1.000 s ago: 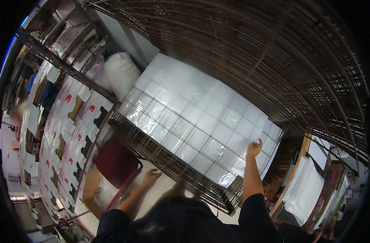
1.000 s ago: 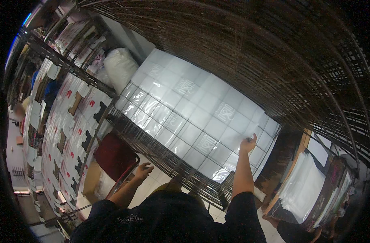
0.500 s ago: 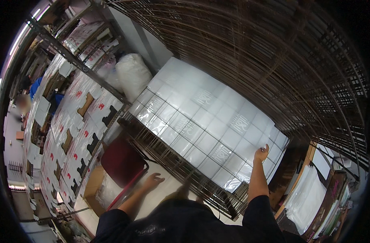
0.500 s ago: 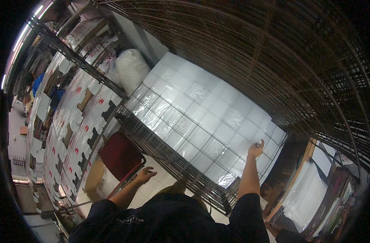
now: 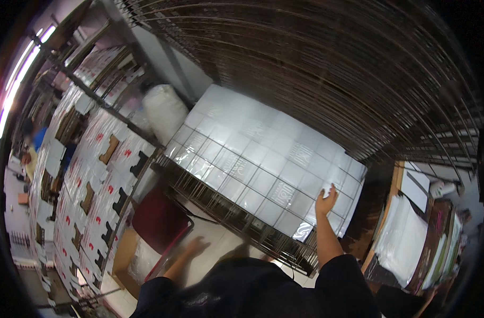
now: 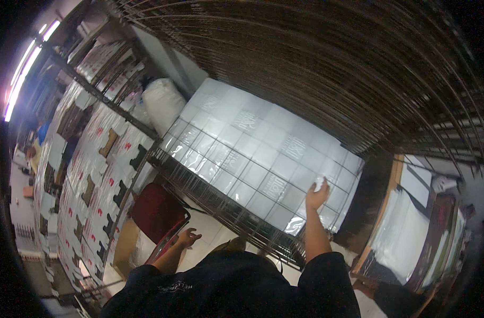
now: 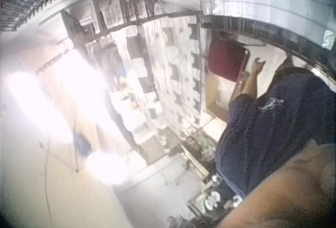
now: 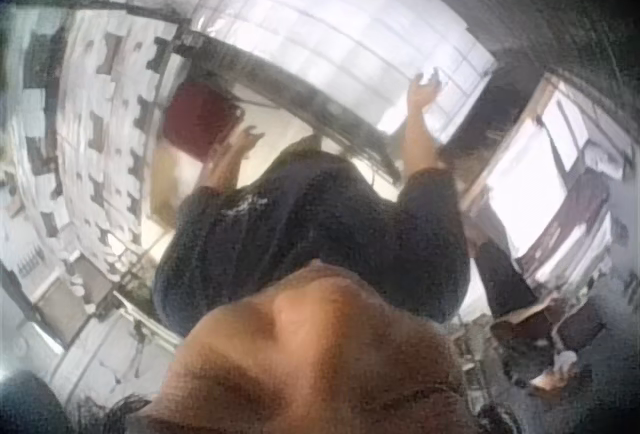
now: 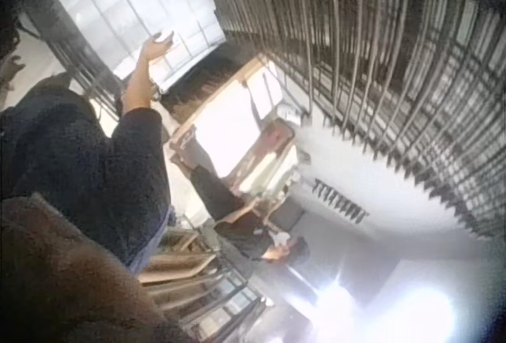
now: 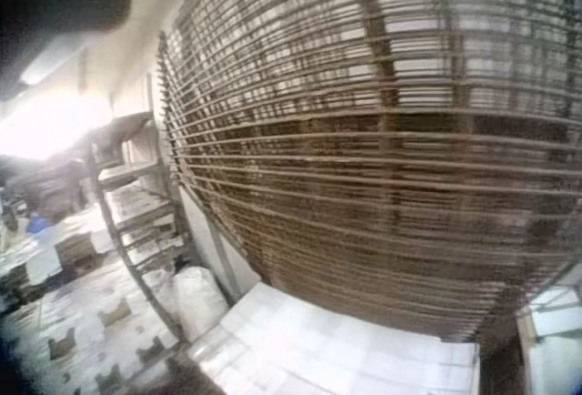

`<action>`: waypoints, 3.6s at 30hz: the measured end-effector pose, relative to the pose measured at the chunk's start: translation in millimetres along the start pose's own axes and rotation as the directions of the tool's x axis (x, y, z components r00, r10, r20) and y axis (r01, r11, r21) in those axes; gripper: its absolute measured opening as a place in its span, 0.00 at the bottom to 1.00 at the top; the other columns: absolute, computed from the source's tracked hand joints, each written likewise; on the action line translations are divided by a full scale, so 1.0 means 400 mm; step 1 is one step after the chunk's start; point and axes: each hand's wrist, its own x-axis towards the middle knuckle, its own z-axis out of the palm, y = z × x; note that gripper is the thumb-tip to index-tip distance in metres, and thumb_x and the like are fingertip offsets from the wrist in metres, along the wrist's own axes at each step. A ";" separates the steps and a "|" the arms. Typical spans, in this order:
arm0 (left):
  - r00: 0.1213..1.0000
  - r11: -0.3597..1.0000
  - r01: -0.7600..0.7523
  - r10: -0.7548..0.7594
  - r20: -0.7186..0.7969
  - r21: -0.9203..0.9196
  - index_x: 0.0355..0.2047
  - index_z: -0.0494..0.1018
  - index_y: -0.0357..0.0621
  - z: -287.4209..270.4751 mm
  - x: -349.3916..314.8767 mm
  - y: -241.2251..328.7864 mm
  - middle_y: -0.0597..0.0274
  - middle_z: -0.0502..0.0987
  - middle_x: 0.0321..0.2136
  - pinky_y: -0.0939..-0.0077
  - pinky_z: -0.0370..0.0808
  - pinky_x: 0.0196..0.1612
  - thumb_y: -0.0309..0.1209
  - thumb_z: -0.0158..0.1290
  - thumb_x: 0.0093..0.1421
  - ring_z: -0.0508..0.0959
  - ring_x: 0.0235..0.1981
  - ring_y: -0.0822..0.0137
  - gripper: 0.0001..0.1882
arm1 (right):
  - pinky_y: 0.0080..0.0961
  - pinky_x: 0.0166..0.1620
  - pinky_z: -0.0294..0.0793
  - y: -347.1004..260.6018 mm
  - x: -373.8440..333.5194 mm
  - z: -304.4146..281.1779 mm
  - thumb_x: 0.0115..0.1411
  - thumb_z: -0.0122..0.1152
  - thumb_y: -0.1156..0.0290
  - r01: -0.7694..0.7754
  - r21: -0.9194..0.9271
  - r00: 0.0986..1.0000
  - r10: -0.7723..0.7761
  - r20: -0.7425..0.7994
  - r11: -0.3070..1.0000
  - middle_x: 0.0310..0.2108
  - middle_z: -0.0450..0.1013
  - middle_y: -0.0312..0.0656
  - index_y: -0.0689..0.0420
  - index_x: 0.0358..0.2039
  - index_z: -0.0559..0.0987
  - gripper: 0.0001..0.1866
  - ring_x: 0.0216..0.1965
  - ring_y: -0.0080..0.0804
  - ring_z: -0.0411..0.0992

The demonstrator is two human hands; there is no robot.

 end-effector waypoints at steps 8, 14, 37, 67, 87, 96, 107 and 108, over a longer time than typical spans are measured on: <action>0.992 0.979 -0.055 0.076 -0.105 0.194 0.49 0.66 0.44 0.060 0.017 -0.034 0.55 0.77 0.35 0.66 0.69 0.46 0.50 0.57 0.46 0.75 0.40 0.60 0.34 | 0.28 0.31 0.69 0.095 -0.250 -0.307 0.51 0.53 0.74 -0.237 0.127 0.924 0.183 0.335 0.963 0.22 0.71 0.43 0.56 0.47 0.69 0.20 0.24 0.32 0.70; 0.978 0.971 -0.206 0.208 -0.008 0.118 0.48 0.66 0.41 0.135 0.037 0.018 0.50 0.75 0.36 0.67 0.72 0.39 0.48 0.56 0.48 0.76 0.36 0.58 0.32 | 0.26 0.32 0.70 0.219 -0.326 -0.526 0.51 0.53 0.74 -0.245 0.161 0.954 0.208 0.217 0.956 0.26 0.74 0.46 0.57 0.39 0.74 0.13 0.26 0.32 0.72; 0.215 -0.093 -0.661 0.927 0.307 0.745 0.48 0.66 0.42 0.172 0.227 -0.057 0.53 0.76 0.35 0.69 0.71 0.43 0.46 0.53 0.51 0.75 0.38 0.56 0.28 | 0.46 0.50 0.62 0.948 -0.096 -0.914 0.53 0.31 0.40 0.279 0.925 0.564 0.824 0.057 -0.256 0.36 0.68 0.52 0.64 0.36 0.69 0.35 0.42 0.45 0.65; -0.619 -0.709 -0.318 0.658 -0.429 -0.630 0.60 0.46 0.42 -0.318 -0.979 0.721 0.73 0.60 0.14 0.85 0.58 0.21 0.31 0.57 0.43 0.60 0.15 0.80 0.46 | 0.46 0.50 0.63 0.353 0.094 -0.927 0.57 0.39 0.59 -0.235 0.283 0.810 0.348 -0.472 0.930 0.44 0.67 0.55 0.65 0.36 0.72 0.21 0.48 0.46 0.65; 0.195 0.845 0.188 0.467 0.863 -0.500 0.62 0.29 0.53 0.477 -0.501 0.689 0.37 0.46 0.58 0.51 0.62 0.51 0.81 0.31 0.32 0.55 0.57 0.42 0.65 | 0.32 0.49 0.63 -0.232 0.037 -1.153 0.54 0.48 0.73 0.256 0.715 0.912 0.081 -0.401 0.651 0.48 0.59 0.48 0.63 0.53 0.57 0.25 0.45 0.37 0.63; 0.366 0.438 0.625 0.568 0.738 -0.646 0.61 0.37 0.42 0.306 -0.460 0.712 0.41 0.60 0.52 0.63 0.72 0.45 0.74 0.43 0.37 0.68 0.49 0.50 0.62 | 0.24 0.49 0.63 -0.420 -0.094 -1.108 0.49 0.48 0.74 -0.169 0.936 0.982 0.131 0.134 0.308 0.46 0.63 0.44 0.61 0.58 0.52 0.34 0.45 0.31 0.64; 0.814 0.206 0.197 0.511 0.277 -0.959 0.54 0.58 0.53 0.333 -0.191 0.664 0.60 0.74 0.28 0.80 0.71 0.24 0.18 0.55 0.44 0.74 0.27 0.71 0.35 | 0.38 0.52 0.64 -0.619 -0.116 -0.932 0.43 0.48 0.70 -0.373 0.880 0.927 0.085 0.365 0.293 0.50 0.60 0.50 0.56 0.57 0.54 0.37 0.49 0.44 0.63; 0.832 0.179 0.127 0.516 0.203 -0.976 0.54 0.59 0.54 0.262 -0.161 0.660 0.59 0.74 0.29 0.78 0.71 0.24 0.19 0.56 0.45 0.74 0.27 0.70 0.35 | 0.33 0.50 0.66 -0.615 -0.108 -0.917 0.48 0.47 0.72 -0.434 0.831 0.895 0.060 0.442 0.348 0.47 0.63 0.43 0.55 0.57 0.55 0.32 0.46 0.37 0.65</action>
